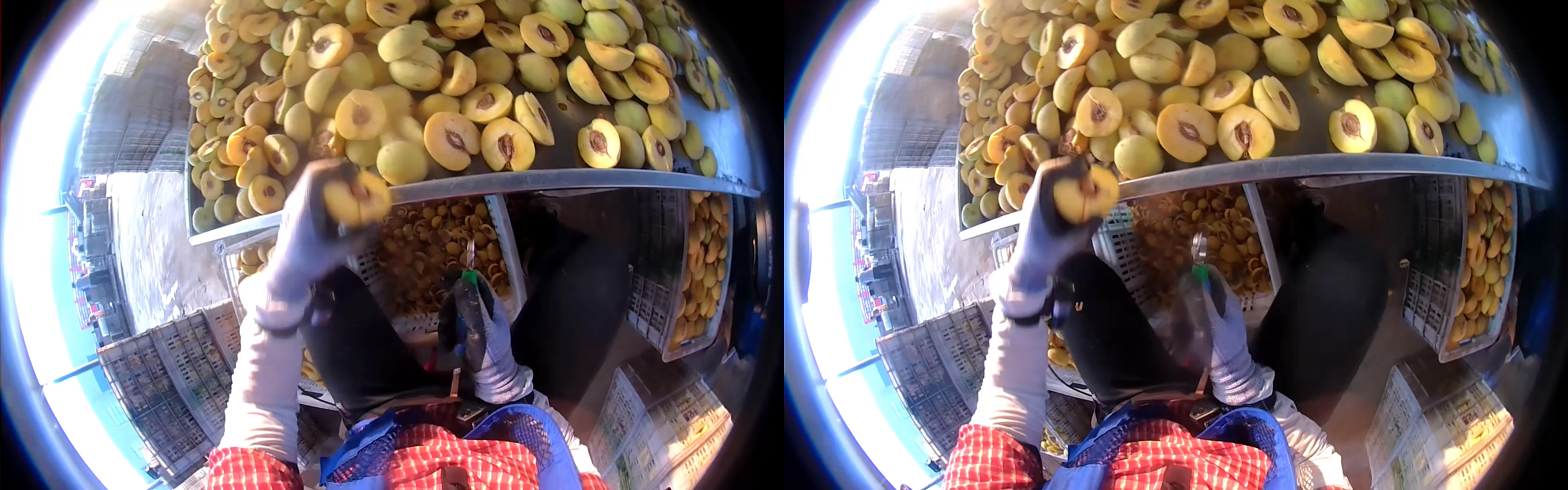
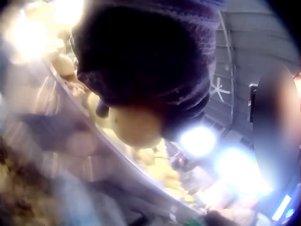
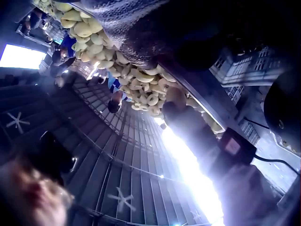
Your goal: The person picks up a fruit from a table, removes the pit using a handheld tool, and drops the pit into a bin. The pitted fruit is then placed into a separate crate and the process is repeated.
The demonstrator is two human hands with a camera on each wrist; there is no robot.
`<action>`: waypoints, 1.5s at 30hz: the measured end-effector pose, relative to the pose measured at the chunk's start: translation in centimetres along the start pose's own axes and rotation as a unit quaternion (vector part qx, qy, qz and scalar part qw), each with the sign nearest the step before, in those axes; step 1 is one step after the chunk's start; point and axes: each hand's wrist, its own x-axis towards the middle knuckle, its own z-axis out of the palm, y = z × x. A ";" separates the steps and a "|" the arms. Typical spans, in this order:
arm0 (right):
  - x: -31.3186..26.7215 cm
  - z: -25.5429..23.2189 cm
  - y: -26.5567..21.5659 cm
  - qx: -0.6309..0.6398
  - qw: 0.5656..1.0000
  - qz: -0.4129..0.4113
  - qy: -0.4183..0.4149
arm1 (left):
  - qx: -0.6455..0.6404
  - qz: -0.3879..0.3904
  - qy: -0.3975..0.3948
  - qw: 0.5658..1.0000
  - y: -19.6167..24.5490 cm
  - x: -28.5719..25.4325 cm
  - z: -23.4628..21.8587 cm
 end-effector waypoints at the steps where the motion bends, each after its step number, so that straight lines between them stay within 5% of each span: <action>1: -0.1 0.3 -0.8 -0.002 1.000 0.019 -0.015 | -0.161 -0.052 -0.054 0.984 0.7 -1.9 0.3; 2: -0.3 0.6 -1.5 -0.004 0.999 0.039 -0.029 | -0.059 0.022 -0.116 0.991 2.2 -2.5 0.2; 4: -1.0 2.1 -3.3 -0.005 0.994 0.084 -0.070 | -0.118 0.006 -0.189 0.975 3.5 -4.3 1.6; 6: -1.5 2.7 -3.9 -0.005 0.991 0.097 -0.093 | -0.225 -0.160 -0.069 0.958 5.4 -7.4 3.9; 8: -2.2 2.9 -3.5 0.029 0.990 0.102 -0.090 | -0.387 -0.141 -0.037 0.910 4.8 -8.3 5.0; 10: -3.0 3.0 -3.3 0.052 0.988 0.118 -0.080 | -0.410 -0.279 0.055 0.867 7.8 -8.3 6.5; 12: -3.2 2.8 -2.1 -0.054 0.995 -0.017 -0.077 | -0.432 -0.261 0.138 0.852 7.0 -9.1 8.0; 14: -2.9 2.2 -1.0 -0.263 0.931 -0.233 -0.098 | -0.433 -0.327 0.223 0.810 6.6 -9.9 8.8; 16: -3.3 2.0 -2.3 -0.432 0.810 -0.386 -0.089 | -0.414 -0.321 0.208 0.826 7.1 -9.6 8.4; 18: -4.4 2.1 -3.5 -0.393 0.857 -0.307 -0.130 | -0.371 -0.321 0.190 0.851 7.6 -10.0 7.9; 20: -5.1 2.3 -4.0 -0.564 0.752 -0.320 -0.120 | -0.421 -0.308 0.185 0.833 8.3 -10.3 7.8; 25: -5.9 1.7 -2.5 -0.523 0.775 -0.330 -0.131 | -0.401 -0.300 0.197 0.843 9.8 -10.6 7.7; 27: -6.6 1.0 -2.2 -0.593 0.678 -0.408 -0.149 | -0.381 -0.290 0.191 0.857 10.0 -10.6 7.6; 29: -7.3 0.6 -2.2 -0.542 0.740 -0.355 -0.180 | -0.355 -0.277 0.178 0.875 10.0 -10.7 7.6; 31: -8.0 0.5 -2.4 -0.336 0.906 -0.147 -0.210 | -0.322 -0.265 0.161 0.895 10.5 -10.7 7.4; 33: -8.7 0.4 -2.7 -0.092 0.969 0.079 -0.217 | -0.329 -0.264 0.145 0.895 11.1 -10.7 7.2; 35: -8.8 0.0 -2.7 0.143 0.923 0.287 -0.212 | -0.309 -0.205 0.129 0.920 9.5 -11.4 7.8; 37: -8.5 -1.0 -2.2 0.346 0.792 0.463 -0.196 | -0.310 -0.205 0.107 0.922 9.3 -11.9 7.7; 39: -8.4 -1.1 -2.2 0.416 0.712 0.521 -0.220 | -0.246 -0.168 0.095 0.950 8.7 -12.0 7.8; 43: -8.6 -0.9 -1.7 0.343 0.737 0.469 -0.345 | 0.014 0.056 0.068 0.996 7.8 -11.2 6.9; 45: -8.5 -1.2 -1.0 0.318 0.732 0.464 -0.385 | 0.020 0.060 0.039 0.997 7.7 -11.1 6.7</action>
